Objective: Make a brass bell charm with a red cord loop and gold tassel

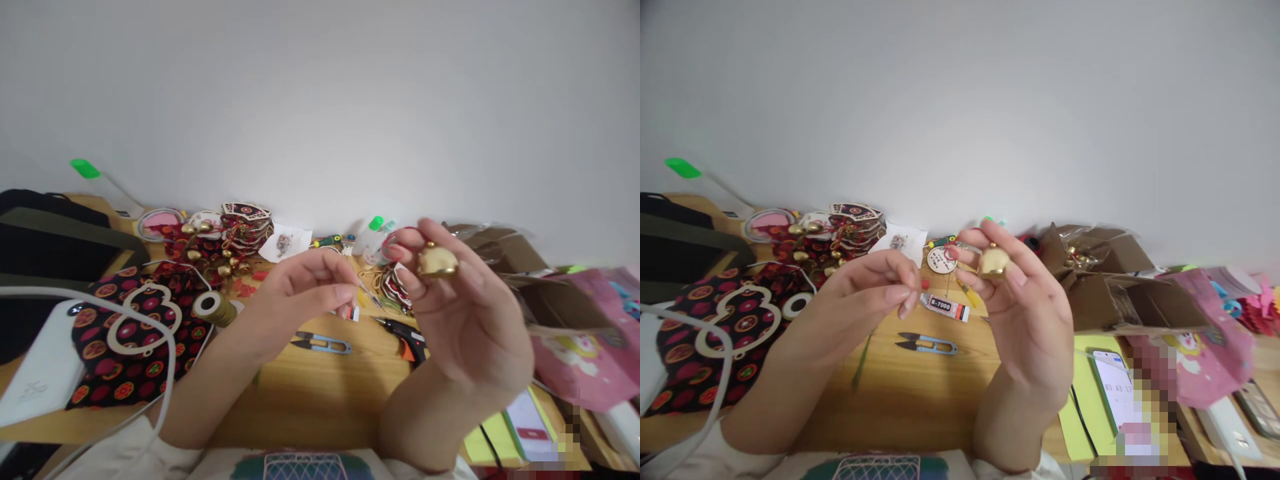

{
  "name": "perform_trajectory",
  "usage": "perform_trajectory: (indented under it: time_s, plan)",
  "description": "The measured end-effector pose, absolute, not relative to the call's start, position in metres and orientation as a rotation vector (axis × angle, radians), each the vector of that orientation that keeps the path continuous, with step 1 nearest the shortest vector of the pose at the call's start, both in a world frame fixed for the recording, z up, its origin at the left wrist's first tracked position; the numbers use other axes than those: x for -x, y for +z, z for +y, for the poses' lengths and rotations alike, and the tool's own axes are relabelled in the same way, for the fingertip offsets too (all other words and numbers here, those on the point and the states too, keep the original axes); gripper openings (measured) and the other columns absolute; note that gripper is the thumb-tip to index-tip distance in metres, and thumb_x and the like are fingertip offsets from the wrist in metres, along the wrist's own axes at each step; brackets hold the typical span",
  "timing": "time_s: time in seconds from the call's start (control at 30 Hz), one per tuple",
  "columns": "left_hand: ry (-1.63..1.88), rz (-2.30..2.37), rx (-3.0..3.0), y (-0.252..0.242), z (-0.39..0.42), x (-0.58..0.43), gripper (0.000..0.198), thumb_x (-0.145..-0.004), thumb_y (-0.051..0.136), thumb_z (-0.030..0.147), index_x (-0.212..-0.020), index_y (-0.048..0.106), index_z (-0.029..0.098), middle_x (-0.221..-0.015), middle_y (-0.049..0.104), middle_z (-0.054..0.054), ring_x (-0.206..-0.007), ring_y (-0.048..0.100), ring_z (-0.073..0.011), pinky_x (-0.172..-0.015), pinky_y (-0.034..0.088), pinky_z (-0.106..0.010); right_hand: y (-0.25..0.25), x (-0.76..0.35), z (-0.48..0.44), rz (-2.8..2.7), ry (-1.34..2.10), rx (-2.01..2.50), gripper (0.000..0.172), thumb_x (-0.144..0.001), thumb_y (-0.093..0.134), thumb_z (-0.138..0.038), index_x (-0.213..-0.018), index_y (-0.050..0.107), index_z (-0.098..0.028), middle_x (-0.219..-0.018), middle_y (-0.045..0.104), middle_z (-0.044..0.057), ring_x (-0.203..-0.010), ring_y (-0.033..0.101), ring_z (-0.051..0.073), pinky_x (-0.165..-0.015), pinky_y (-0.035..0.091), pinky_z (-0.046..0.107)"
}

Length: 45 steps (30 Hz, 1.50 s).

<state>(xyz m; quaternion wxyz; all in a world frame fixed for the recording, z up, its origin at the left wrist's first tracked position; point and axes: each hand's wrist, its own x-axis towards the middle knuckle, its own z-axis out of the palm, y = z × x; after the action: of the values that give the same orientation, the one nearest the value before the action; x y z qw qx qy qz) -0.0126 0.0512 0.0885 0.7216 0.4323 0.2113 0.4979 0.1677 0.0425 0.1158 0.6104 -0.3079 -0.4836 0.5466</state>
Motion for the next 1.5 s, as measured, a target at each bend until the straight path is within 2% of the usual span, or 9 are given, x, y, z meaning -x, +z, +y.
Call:
perform_trajectory:
  time_s: [0.1,0.23,0.33,0.47,0.77,0.93,1.1,1.3,1.5]
  plan:
    - [1.11,0.479,-0.982,0.088,0.051,0.012,0.003,-0.08,0.065,0.014,-0.077,0.066,0.015,-0.065,0.06,0.003,-0.063,0.054,-0.003,-0.065,0.044,-0.014,0.114,-0.165,0.042,-1.117,1.217,0.712,0.024,-0.087,0.055,-0.025,-0.105,0.071,-0.024,-0.107,0.071,0.003,-0.092,0.069,0.014,-0.074,0.06,0.022]
    - [1.172,0.599,-0.994,0.087,0.051,0.01,0.004,-0.077,0.068,0.014,-0.075,0.065,0.016,-0.071,0.061,0.003,-0.066,0.055,-0.0033,-0.065,0.044,-0.013,0.116,-0.166,0.04,-1.138,1.259,0.676,0.022,-0.087,0.058,-0.034,-0.1,0.072,-0.022,-0.096,0.073,0.005,-0.075,0.069,0.014,-0.061,0.06,0.024]
    - [1.216,0.725,-1.078,0.087,0.05,0.009,0.013,-0.075,0.071,0.017,-0.087,0.067,0.019,-0.086,0.065,0.001,-0.077,0.058,-0.007,-0.07,0.047,-0.017,0.119,-0.166,0.04,-1.145,1.341,0.635,0.025,-0.088,0.057,-0.04,-0.093,0.073,-0.021,-0.084,0.073,0.004,-0.062,0.067,0.012,-0.053,0.057,0.023]
    - [1.134,0.694,-1.208,0.088,0.048,0.008,0.031,-0.075,0.071,0.02,-0.105,0.065,0.02,-0.101,0.067,-0.004,-0.09,0.062,-0.0146,-0.077,0.048,-0.027,0.12,-0.164,0.041,-1.128,1.435,0.606,0.028,-0.089,0.054,-0.042,-0.089,0.073,-0.021,-0.08,0.072,0.004,-0.058,0.066,0.012,-0.049,0.055,0.021]
    - [1.086,0.605,-1.089,0.086,0.049,-0.001,0.019,-0.075,0.07,0.023,-0.092,0.064,0.016,-0.076,0.067,-0.002,-0.071,0.062,-0.013,-0.067,0.05,-0.027,0.115,-0.155,0.041,-1.162,1.495,0.546,0.024,-0.088,0.057,-0.039,-0.095,0.071,-0.021,-0.088,0.072,0.005,-0.061,0.065,0.01,-0.049,0.055,0.019]
    - [1.129,0.648,-1.064,0.093,0.046,0.004,0.003,-0.079,0.066,0.015,-0.079,0.069,0.014,-0.066,0.066,0.001,-0.062,0.061,-0.0076,-0.063,0.05,-0.019,0.114,-0.155,0.04,-1.145,1.515,0.539,0.023,-0.088,0.057,-0.038,-0.094,0.071,-0.02,-0.088,0.072,0.004,-0.062,0.065,0.01,-0.051,0.055,0.019]
    - [1.185,0.599,-1.049,0.094,0.044,0.006,0.006,-0.079,0.066,0.013,-0.079,0.071,0.016,-0.065,0.067,0.002,-0.062,0.062,-0.006,-0.062,0.051,-0.016,0.115,-0.157,0.041,-1.137,1.532,0.527,0.026,-0.089,0.056,-0.039,-0.093,0.071,-0.019,-0.086,0.072,0.004,-0.062,0.065,0.008,-0.054,0.055,0.017]
    - [1.213,0.643,-1.163,0.093,0.039,0.011,0.009,-0.081,0.065,0.015,-0.084,0.073,0.019,-0.068,0.071,0.001,-0.064,0.065,-0.0086,-0.063,0.053,-0.019,0.117,-0.159,0.042,-1.135,1.509,0.596,0.027,-0.088,0.054,-0.043,-0.088,0.07,-0.021,-0.079,0.069,0.002,-0.056,0.062,0.01,-0.048,0.053,0.02]
    - [1.199,0.714,-1.257,0.094,0.036,0.012,0.011,-0.083,0.063,0.023,-0.087,0.074,0.021,-0.075,0.075,-0.001,-0.066,0.066,-0.0115,-0.062,0.055,-0.022,0.117,-0.165,0.044,-1.196,1.533,0.619,0.027,-0.089,0.05,-0.045,-0.086,0.068,-0.024,-0.073,0.066,0.002,-0.054,0.059,0.012,-0.049,0.052,0.026]
